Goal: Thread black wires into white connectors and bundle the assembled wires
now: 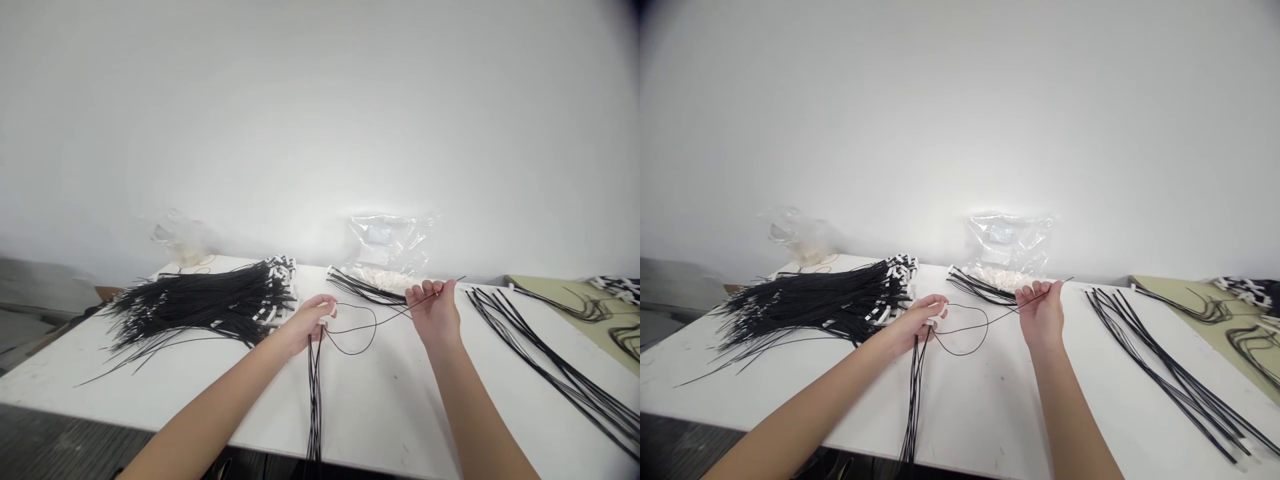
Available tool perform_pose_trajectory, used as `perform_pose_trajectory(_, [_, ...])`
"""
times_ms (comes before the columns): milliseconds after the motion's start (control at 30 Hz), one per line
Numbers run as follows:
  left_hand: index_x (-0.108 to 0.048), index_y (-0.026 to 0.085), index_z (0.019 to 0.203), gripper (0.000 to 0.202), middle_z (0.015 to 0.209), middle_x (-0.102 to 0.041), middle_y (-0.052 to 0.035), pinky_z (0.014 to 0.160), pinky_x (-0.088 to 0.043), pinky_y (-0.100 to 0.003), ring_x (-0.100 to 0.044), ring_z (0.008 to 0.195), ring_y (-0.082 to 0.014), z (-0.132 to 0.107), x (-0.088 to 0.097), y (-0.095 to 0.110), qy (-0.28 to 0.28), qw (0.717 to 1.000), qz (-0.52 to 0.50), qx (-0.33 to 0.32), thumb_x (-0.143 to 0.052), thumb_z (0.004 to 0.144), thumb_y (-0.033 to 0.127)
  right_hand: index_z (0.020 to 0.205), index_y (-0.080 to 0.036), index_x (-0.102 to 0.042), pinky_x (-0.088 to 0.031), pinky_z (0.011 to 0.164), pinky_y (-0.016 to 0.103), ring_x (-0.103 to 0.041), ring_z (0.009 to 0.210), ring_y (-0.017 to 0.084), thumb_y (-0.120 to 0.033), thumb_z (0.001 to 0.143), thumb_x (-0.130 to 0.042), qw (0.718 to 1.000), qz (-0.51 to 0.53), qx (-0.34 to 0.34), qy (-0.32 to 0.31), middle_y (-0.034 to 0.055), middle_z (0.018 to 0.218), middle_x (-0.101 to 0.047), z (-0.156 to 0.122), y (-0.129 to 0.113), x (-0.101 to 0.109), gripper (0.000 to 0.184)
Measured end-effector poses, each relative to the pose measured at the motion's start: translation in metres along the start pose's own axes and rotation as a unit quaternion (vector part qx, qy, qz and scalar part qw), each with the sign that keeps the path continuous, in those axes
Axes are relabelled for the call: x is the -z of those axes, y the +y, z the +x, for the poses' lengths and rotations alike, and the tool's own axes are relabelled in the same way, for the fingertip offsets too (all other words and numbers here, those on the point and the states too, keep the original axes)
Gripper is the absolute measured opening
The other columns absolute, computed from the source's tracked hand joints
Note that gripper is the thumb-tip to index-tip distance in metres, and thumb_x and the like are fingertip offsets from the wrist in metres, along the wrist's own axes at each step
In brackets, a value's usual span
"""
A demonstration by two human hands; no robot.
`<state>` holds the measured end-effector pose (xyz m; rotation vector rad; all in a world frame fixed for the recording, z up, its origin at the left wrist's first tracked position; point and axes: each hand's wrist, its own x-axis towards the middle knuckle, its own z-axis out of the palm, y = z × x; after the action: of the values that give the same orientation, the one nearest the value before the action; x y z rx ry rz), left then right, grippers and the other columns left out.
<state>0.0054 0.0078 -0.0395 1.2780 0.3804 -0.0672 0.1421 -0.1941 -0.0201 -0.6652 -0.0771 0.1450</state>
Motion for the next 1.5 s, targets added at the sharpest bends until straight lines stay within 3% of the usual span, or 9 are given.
perform_pose_trajectory(67, [-0.048, 0.026, 0.091, 0.038, 0.079, -0.046, 0.0045, 0.037, -0.019, -0.014, -0.030, 0.042, 0.0012, -0.001, -0.001, 0.001, 0.000, 1.000, -0.002, -0.009, -0.060, 0.064, 0.050, 0.061, -0.018, -0.032, -0.029, 0.038, 0.017, -0.030, 0.043, 0.005, -0.054, 0.079, -0.046, 0.998, -0.020, -0.029, -0.060, -0.0065, 0.056, -0.028, -0.003, -0.004, -0.003, 0.042])
perform_pose_trajectory(167, [-0.047, 0.026, 0.093, 0.037, 0.082, -0.048, 0.0037, 0.037, -0.018, -0.014, -0.030, 0.042, 0.0009, -0.002, -0.003, 0.002, -0.005, 0.999, 0.000, -0.038, -0.060, 0.066, 0.047, 0.059, -0.018, -0.038, -0.014, 0.035, 0.018, -0.018, 0.040, 0.004, -0.055, 0.077, -0.050, 0.975, -0.157, -0.082, -0.133, -0.0071, 0.052, -0.022, -0.016, -0.002, -0.010, 0.042])
perform_pose_trajectory(233, [-0.047, 0.026, 0.094, 0.036, 0.084, -0.050, 0.0028, 0.037, -0.017, -0.014, -0.031, 0.043, 0.0003, -0.003, -0.004, 0.003, -0.010, 0.998, 0.008, -0.059, -0.059, 0.067, 0.046, 0.058, -0.017, -0.046, -0.014, 0.037, 0.020, -0.015, 0.039, 0.004, -0.055, 0.077, -0.049, 0.935, -0.294, -0.100, -0.171, -0.0073, 0.048, -0.019, -0.027, 0.004, -0.016, 0.043])
perform_pose_trajectory(367, [-0.047, 0.026, 0.097, 0.035, 0.086, -0.053, 0.0012, 0.038, -0.017, -0.012, -0.032, 0.047, -0.0008, -0.004, -0.005, 0.004, -0.008, 0.995, 0.040, -0.092, -0.057, 0.069, 0.046, 0.057, -0.015, -0.055, -0.018, 0.041, 0.022, -0.021, 0.041, 0.006, -0.057, 0.078, -0.043, 0.819, -0.503, -0.089, -0.260, -0.0053, 0.044, -0.021, -0.047, 0.021, -0.027, 0.048])
perform_pose_trajectory(433, [-0.047, 0.026, 0.100, 0.037, 0.088, -0.053, 0.0005, 0.038, -0.016, -0.013, -0.030, 0.046, -0.0005, -0.004, -0.005, 0.004, -0.007, 0.993, 0.059, -0.105, -0.056, 0.070, 0.047, 0.057, -0.016, -0.056, -0.019, 0.043, 0.022, -0.023, 0.044, 0.007, -0.056, 0.080, -0.040, 0.786, -0.541, -0.077, -0.290, -0.0044, 0.047, -0.021, -0.053, 0.028, -0.029, 0.049])
perform_pose_trajectory(500, [-0.048, 0.026, 0.102, 0.039, 0.090, -0.053, -0.0002, 0.038, -0.017, -0.013, -0.027, 0.045, 0.0002, -0.003, -0.005, 0.004, -0.006, 0.991, 0.077, -0.112, -0.055, 0.071, 0.048, 0.057, -0.016, -0.057, -0.019, 0.044, 0.022, -0.024, 0.045, 0.007, -0.056, 0.081, -0.039, 0.769, -0.562, -0.070, -0.296, -0.0038, 0.048, -0.023, -0.054, 0.033, -0.028, 0.050])
perform_pose_trajectory(1200, [-0.052, 0.024, 0.097, 0.039, 0.087, -0.049, 0.0010, 0.038, -0.017, -0.015, -0.026, 0.043, 0.0024, -0.005, -0.010, 0.004, 0.017, 0.988, 0.095, -0.119, -0.059, 0.068, 0.049, 0.053, -0.017, -0.054, -0.020, 0.045, 0.022, -0.024, 0.045, 0.008, -0.055, 0.081, -0.037, 0.742, -0.585, -0.059, -0.322, -0.0034, 0.049, -0.022, -0.055, 0.044, -0.021, 0.051])
perform_pose_trajectory(1500, [-0.052, 0.022, 0.097, 0.039, 0.087, -0.050, 0.0005, 0.035, -0.018, -0.015, -0.025, 0.040, 0.0026, -0.003, -0.006, 0.001, 0.017, 0.980, 0.132, -0.147, -0.057, 0.069, 0.049, 0.053, -0.016, -0.054, -0.018, 0.045, 0.023, -0.022, 0.045, 0.007, -0.055, 0.081, -0.038, 0.755, -0.557, -0.085, -0.335, -0.0037, 0.049, -0.020, -0.054, 0.041, -0.022, 0.051])
